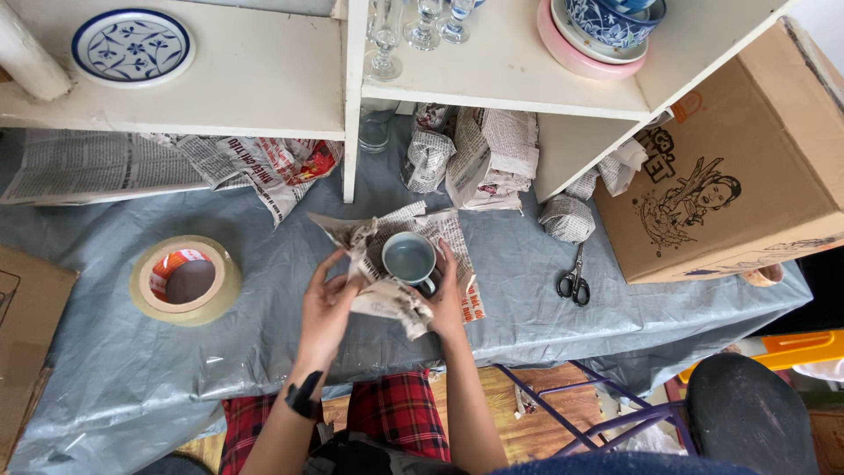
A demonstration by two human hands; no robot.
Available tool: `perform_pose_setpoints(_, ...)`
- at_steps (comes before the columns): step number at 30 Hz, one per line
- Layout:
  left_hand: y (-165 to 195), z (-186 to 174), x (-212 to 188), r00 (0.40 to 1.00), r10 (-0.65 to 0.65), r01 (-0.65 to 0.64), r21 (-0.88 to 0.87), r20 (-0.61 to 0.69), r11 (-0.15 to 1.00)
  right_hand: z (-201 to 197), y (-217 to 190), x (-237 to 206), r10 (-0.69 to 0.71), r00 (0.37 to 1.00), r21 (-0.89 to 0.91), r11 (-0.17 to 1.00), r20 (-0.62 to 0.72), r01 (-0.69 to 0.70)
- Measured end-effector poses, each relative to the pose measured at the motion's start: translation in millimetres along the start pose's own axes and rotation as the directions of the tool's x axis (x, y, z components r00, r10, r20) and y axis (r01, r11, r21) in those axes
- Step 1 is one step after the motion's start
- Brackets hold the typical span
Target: The person wraps a small ceramic cup in newspaper, then cuts a sheet of newspaper with scissors and wraps a small ceramic plate. The wrapped items are placed on a table covered with a plastic sheet.
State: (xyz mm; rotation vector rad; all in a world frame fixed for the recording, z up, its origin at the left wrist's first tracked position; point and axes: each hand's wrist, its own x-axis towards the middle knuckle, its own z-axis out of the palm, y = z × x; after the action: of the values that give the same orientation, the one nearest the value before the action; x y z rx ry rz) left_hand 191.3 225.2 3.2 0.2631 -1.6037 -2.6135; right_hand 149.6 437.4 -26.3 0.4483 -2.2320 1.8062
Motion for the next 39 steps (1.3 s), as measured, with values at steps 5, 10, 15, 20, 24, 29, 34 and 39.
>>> perform_pose_setpoints(5, 1.8, 58.7, 33.6, 0.993, 0.075, -0.109, 0.435, 0.095, 0.894, -13.4, 27.9, -9.3, -0.032, 0.998, -0.234, 0.971, 0.056, 0.044)
perform_pose_setpoints(10, 12.1, 47.7, 25.5, 0.836, 0.261, -0.543, 0.797, 0.483, 0.263, -21.6, 33.0, -13.3, 0.026, 0.998, -0.316, 0.949, 0.062, -0.005)
perform_pose_setpoints(15, 5.3, 41.9, 27.2, 0.759, 0.151, -0.642, 0.767, 0.633, 0.013, -28.6, 18.7, -9.6, 0.187, 0.961, 0.218, 0.948, 0.201, -0.23)
perform_pose_setpoints(20, 4.9, 54.5, 39.4, 0.803, 0.027, -0.594, 0.803, 0.595, -0.05, -29.3, -4.7, -6.7, 0.145, 0.972, 0.21, 0.96, 0.185, -0.183)
perform_pose_setpoints(24, 8.4, 57.5, 37.5, 0.776, 0.211, -0.619, 0.782, 0.594, 0.076, -38.2, -33.5, -14.5, -0.047, 0.971, 0.154, 0.988, 0.234, 0.011)
perform_pose_setpoints(29, 3.6, 61.9, 34.2, 0.805, 0.222, -0.578, 0.812, 0.55, 0.08, -40.5, -59.6, -19.6, -0.075, 0.94, -0.619, 0.734, 0.333, 0.278)
perform_pose_setpoints(34, 2.6, 57.6, 39.5, 0.808, 0.167, -0.582, 0.81, 0.565, 0.076, -46.8, -63.1, 11.3, -0.146, 0.902, -0.591, 0.711, 0.406, 0.381)
perform_pose_setpoints(39, 3.5, 49.4, 46.7, 0.777, 0.136, -0.627, 0.775, 0.615, 0.076, -51.1, -59.3, 34.4, -0.144, 0.848, -0.469, 0.78, 0.509, 0.414)
